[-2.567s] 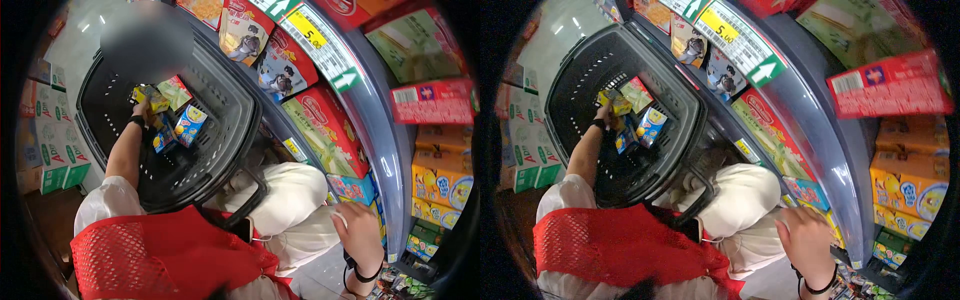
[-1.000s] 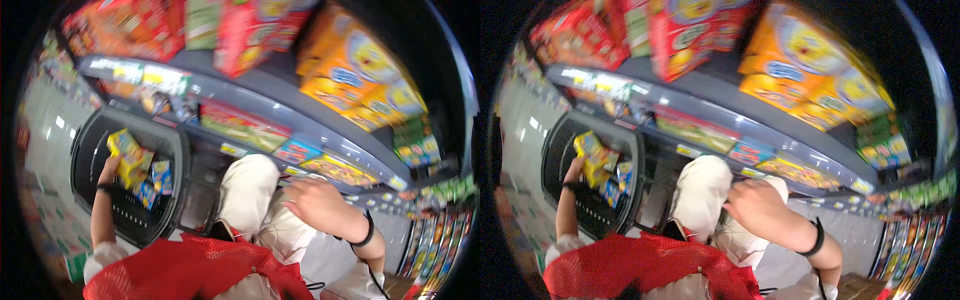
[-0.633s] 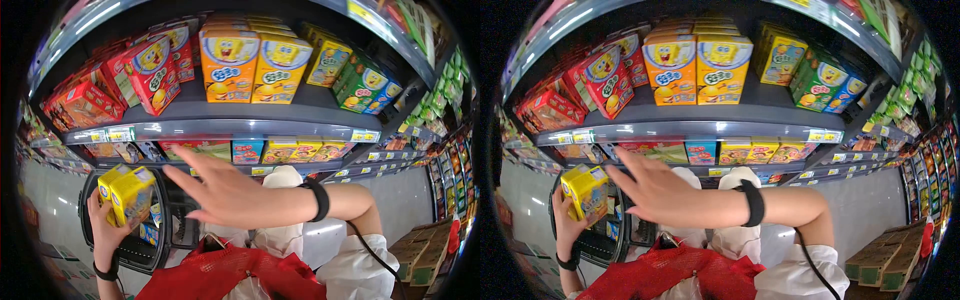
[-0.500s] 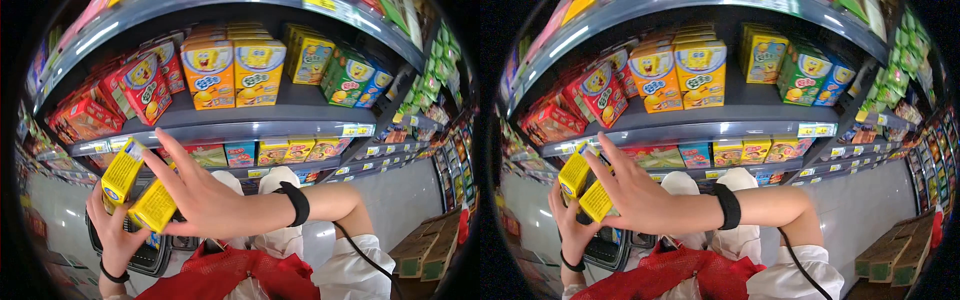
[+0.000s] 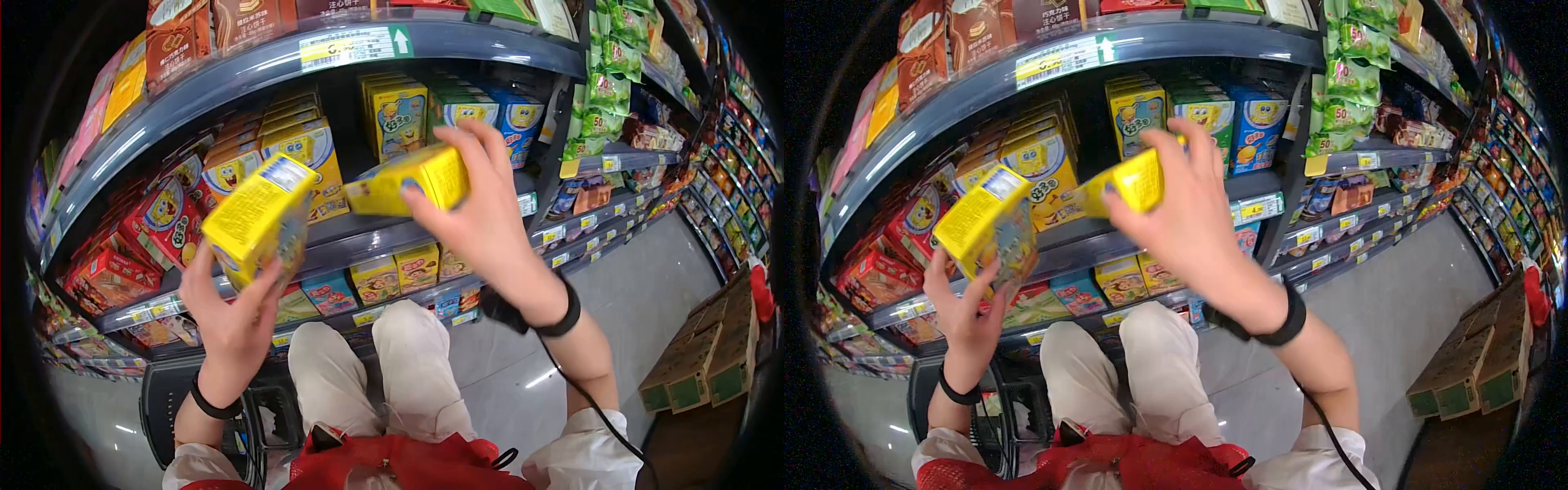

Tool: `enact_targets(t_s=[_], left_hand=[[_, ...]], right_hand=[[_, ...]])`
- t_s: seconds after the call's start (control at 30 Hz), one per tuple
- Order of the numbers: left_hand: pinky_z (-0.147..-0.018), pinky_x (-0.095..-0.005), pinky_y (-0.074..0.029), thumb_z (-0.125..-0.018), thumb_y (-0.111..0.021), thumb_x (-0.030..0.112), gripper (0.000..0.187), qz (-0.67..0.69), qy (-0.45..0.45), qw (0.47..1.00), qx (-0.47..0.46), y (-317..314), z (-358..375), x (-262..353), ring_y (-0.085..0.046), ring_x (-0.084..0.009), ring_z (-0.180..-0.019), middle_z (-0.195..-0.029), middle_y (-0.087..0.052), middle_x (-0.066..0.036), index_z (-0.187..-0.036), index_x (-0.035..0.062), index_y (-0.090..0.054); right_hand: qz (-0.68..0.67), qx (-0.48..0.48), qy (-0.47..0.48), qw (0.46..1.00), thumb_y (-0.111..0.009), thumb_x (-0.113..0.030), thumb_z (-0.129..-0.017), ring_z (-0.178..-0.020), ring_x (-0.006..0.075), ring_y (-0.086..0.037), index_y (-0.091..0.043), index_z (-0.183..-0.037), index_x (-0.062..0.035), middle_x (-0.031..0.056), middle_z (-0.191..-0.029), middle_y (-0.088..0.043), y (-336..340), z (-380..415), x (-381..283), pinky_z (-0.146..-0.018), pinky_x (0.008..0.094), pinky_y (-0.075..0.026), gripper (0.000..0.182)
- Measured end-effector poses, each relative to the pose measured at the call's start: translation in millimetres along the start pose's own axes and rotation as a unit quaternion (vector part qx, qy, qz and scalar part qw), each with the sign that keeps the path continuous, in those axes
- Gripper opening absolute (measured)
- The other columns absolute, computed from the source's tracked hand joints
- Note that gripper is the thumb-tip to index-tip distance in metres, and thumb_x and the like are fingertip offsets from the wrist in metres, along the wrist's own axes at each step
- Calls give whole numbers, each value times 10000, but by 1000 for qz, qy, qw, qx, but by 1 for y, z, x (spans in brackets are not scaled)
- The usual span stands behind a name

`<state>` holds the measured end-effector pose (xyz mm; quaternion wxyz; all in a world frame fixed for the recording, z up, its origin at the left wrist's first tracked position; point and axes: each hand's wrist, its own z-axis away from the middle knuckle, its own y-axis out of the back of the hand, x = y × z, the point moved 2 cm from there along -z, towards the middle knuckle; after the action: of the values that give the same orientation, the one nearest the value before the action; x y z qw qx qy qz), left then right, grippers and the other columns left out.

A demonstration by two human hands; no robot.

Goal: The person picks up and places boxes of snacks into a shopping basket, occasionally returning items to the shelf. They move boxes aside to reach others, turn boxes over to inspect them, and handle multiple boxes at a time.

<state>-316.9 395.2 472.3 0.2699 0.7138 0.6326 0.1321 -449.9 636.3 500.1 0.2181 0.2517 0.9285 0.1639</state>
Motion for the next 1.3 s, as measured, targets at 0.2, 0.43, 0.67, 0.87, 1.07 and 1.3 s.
enact_targets(t_s=[0.2,0.43,0.67,0.87,1.07,1.3], left_hand=[[-870,-431,-427,-648,-727,-44,366,74,-62,995,35,-6,4,12,-474,-386,-1129,-1276,-439,-245,-955,150,-685],[-909,-424,-481,-669,-693,-127,427,200,-23,979,32,-2,19,-4,-428,-393,-1238,-1364,-312,-241,-1002,138,-654],[-950,-475,-459,-719,-700,-78,374,308,16,951,27,-49,7,3,-392,-430,-1251,-1367,-276,-252,-1011,142,-619],[-957,-445,-454,-718,-670,-116,399,338,24,939,53,-98,-18,18,-375,-430,-1266,-1376,-271,-228,-1028,113,-570],[-1043,-435,-330,-730,-666,-100,372,291,26,948,129,-122,-51,32,-385,-414,-1259,-1365,-314,-226,-1023,103,-558],[-1057,-415,-310,-756,-630,-111,386,331,20,937,106,-161,-88,41,-360,-415,-1274,-1347,-322,-223,-1057,107,-529]], right_hand=[[195,-134,-25,971,-723,-455,-713,-1141,404,-470,-586,-1107,44,235,-1250,-470,-68,-69,42,-963,426,-414,651],[357,-262,-21,897,-665,-588,-742,-1176,364,-464,-561,-1175,64,190,-1326,-439,-112,-104,46,-936,408,-450,790],[479,-38,166,861,-622,-245,-778,-1077,259,-518,-522,-1118,-39,97,-1102,-548,-137,-82,93,-854,385,-459,409],[483,-46,265,834,-537,-184,-800,-999,260,-530,-592,-1075,-50,85,-996,-599,-123,-85,93,-914,430,-376,311],[462,4,278,842,-535,-169,-789,-1017,252,-525,-621,-992,-84,69,-974,-597,-95,-91,87,-977,471,-348,236],[379,85,185,903,-588,-113,-753,-1095,235,-508,-575,-1112,-76,53,-1102,-569,-5,-41,72,-1014,469,-322,362]])
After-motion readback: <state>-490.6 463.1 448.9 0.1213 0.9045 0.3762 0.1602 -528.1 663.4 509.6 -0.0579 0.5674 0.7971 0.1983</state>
